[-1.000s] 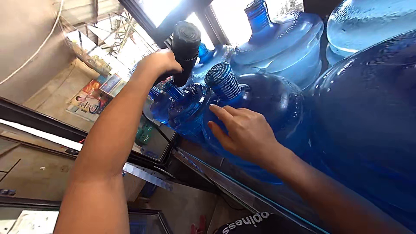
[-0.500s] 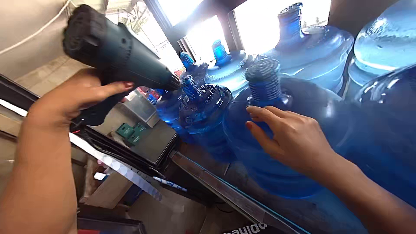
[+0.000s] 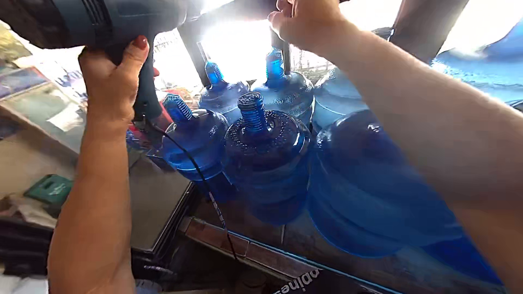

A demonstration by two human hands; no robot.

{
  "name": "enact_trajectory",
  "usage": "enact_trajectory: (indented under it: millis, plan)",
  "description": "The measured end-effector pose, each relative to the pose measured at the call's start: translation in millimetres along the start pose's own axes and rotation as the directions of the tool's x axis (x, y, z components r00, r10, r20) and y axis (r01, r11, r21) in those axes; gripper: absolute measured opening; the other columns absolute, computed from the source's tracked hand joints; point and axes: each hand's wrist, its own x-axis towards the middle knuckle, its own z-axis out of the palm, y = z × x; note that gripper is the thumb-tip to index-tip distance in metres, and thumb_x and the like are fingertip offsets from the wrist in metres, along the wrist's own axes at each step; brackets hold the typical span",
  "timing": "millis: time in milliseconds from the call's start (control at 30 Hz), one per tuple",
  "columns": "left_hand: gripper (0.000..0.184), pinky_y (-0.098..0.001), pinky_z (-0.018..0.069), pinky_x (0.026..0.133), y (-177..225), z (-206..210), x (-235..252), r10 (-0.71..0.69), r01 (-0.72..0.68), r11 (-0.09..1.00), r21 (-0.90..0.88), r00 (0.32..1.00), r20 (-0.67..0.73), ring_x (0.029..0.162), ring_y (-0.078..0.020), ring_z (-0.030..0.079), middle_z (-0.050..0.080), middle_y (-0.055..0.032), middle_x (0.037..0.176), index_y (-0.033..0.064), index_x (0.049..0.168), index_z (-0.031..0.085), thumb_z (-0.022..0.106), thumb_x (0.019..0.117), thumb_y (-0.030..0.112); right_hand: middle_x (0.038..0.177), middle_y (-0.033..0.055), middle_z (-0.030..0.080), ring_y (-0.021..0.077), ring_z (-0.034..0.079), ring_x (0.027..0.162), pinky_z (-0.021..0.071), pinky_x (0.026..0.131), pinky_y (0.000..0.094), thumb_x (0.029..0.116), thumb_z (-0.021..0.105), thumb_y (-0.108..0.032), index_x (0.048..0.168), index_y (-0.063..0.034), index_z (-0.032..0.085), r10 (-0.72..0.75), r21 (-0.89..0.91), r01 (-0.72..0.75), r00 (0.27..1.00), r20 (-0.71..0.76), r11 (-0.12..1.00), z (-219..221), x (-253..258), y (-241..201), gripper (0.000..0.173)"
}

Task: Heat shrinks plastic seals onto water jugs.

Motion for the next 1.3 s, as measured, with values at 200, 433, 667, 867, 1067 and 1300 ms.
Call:
enact_trajectory:
  millis: [200, 433, 667, 867, 1067, 1300]
  plan:
    - [0.039, -0.0290, 0.0638, 0.077, -32, 32, 11, -0.058, 0.061, 0.984, -0.170, 0.998, 0.020, 0.085, -0.0058, 0.071, 0.069, 0.0067, 0.101, 0.0083, 0.127, 0.054, 0.064, 0.0993, 0.034, 0.132, 0.0376, 0.055, 0.0481, 0.055, 0.125, 0.0405, 0.104, 0.0646, 0.0981, 0.067, -0.029, 0.128, 0.0170, 0.055, 0.406, 0.101, -0.435, 0.887, 0.219, 0.895, 103, 52, 75, 0.056]
    - [0.026, -0.0259, 0.0635, 0.070, -46, 61, 33, -0.111, 0.145, 0.955, -0.258, 0.984, 0.143, 0.078, -0.0054, 0.071, 0.071, 0.0075, 0.094, 0.0121, 0.118, 0.059, 0.065, 0.1002, 0.030, 0.140, 0.0333, 0.052, 0.0444, 0.052, 0.132, 0.0409, 0.109, 0.0611, 0.0930, 0.072, -0.046, 0.143, 0.0113, 0.044, 0.568, 0.171, -0.582, 0.813, 0.127, 0.795, 182, 107, 132, 0.081]
    - [0.025, -0.0220, 0.0623, 0.070, -41, 97, 47, -0.110, 0.165, 0.974, -0.154, 0.942, 0.317, 0.078, -0.0016, 0.070, 0.070, 0.0085, 0.094, 0.0140, 0.116, 0.061, 0.069, 0.0975, 0.029, 0.133, 0.0305, 0.060, 0.0442, 0.058, 0.127, 0.0437, 0.107, 0.0616, 0.0897, 0.076, -0.037, 0.142, 0.0078, 0.046, 0.458, 0.114, -0.469, 0.882, 0.106, 0.876, 194, 102, 160, 0.076]
    - [0.023, -0.0209, 0.0592, 0.066, -30, 130, 70, -0.170, 0.181, 0.983, 0.014, 0.896, 0.411, 0.073, 0.0002, 0.067, 0.069, 0.0061, 0.091, 0.0121, 0.112, 0.065, 0.070, 0.0974, 0.029, 0.133, 0.0284, 0.060, 0.0414, 0.059, 0.126, 0.0445, 0.106, 0.0613, 0.0888, 0.078, -0.034, 0.144, 0.0062, 0.044, 0.437, 0.137, -0.466, 0.877, 0.199, 0.874, 192, 100, 167, 0.076]
    - [0.031, -0.0242, 0.0587, 0.062, -28, 147, 98, -0.307, 0.304, 0.950, 0.069, 0.876, 0.373, 0.069, -0.0044, 0.066, 0.067, 0.0017, 0.091, 0.0098, 0.118, 0.061, 0.068, 0.0987, 0.033, 0.132, 0.0281, 0.061, 0.0418, 0.058, 0.126, 0.0426, 0.107, 0.0624, 0.0885, 0.079, -0.036, 0.140, 0.0052, 0.051, 0.388, 0.110, -0.432, 0.877, 0.284, 0.895, 185, 98, 173, 0.071]
    - [0.026, -0.0245, 0.0607, 0.062, -1, 132, 88, -0.302, 0.309, 0.950, 0.049, 0.861, 0.409, 0.071, -0.0063, 0.069, 0.069, 0.0021, 0.094, 0.0132, 0.119, 0.063, 0.067, 0.0999, 0.030, 0.136, 0.0275, 0.058, 0.0383, 0.056, 0.128, 0.0414, 0.109, 0.0574, 0.0919, 0.077, -0.033, 0.142, 0.0052, 0.049, 0.323, 0.131, -0.401, 0.860, 0.395, 0.907, 171, 92, 175, 0.069]
